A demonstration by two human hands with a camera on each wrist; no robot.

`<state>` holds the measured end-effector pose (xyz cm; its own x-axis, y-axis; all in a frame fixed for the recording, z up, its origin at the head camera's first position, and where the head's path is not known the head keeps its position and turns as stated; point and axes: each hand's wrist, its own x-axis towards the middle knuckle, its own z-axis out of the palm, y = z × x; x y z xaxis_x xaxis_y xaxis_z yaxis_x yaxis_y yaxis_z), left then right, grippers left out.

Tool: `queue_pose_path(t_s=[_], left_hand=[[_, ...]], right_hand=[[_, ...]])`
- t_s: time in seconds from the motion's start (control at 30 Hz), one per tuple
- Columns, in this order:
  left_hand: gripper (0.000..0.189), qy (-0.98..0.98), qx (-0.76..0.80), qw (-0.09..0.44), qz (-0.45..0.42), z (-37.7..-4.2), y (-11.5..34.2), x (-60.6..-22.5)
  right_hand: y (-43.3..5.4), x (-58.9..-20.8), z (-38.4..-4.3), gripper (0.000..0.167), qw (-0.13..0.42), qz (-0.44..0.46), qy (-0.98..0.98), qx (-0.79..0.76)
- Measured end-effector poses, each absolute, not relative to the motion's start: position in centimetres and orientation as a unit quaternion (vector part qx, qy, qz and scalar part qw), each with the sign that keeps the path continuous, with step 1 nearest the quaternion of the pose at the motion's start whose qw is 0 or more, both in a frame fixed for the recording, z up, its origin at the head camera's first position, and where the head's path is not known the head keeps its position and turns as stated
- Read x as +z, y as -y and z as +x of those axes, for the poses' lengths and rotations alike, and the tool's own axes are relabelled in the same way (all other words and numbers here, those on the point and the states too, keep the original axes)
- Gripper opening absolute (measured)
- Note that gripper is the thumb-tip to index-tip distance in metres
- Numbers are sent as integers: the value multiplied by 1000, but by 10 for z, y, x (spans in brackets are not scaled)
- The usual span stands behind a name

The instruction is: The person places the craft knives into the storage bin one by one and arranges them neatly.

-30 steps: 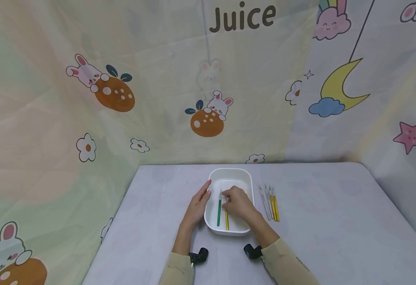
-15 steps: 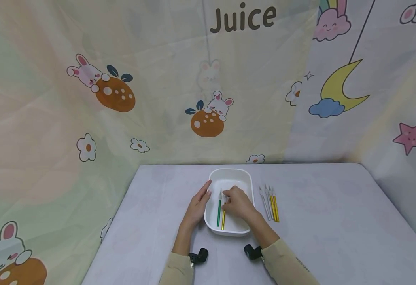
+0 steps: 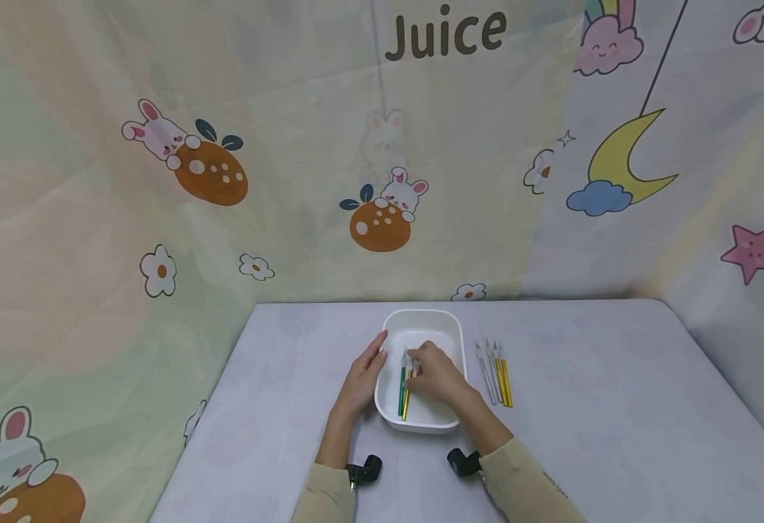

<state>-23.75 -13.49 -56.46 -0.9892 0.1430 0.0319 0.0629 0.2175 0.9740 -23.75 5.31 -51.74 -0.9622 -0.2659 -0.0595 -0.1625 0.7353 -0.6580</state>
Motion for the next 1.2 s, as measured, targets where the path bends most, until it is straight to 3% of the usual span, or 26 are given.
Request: queue_pose_path(t_s=[0.3, 1.2], left_hand=[[47, -781, 621, 28, 65, -238, 135, -566], [45, -781, 621, 30, 67, -237, 136, -565]], right_hand=[[-51, -522, -237, 67, 92, -117, -945, -292], [-52, -521, -234, 64, 42, -123, -936, -327]])
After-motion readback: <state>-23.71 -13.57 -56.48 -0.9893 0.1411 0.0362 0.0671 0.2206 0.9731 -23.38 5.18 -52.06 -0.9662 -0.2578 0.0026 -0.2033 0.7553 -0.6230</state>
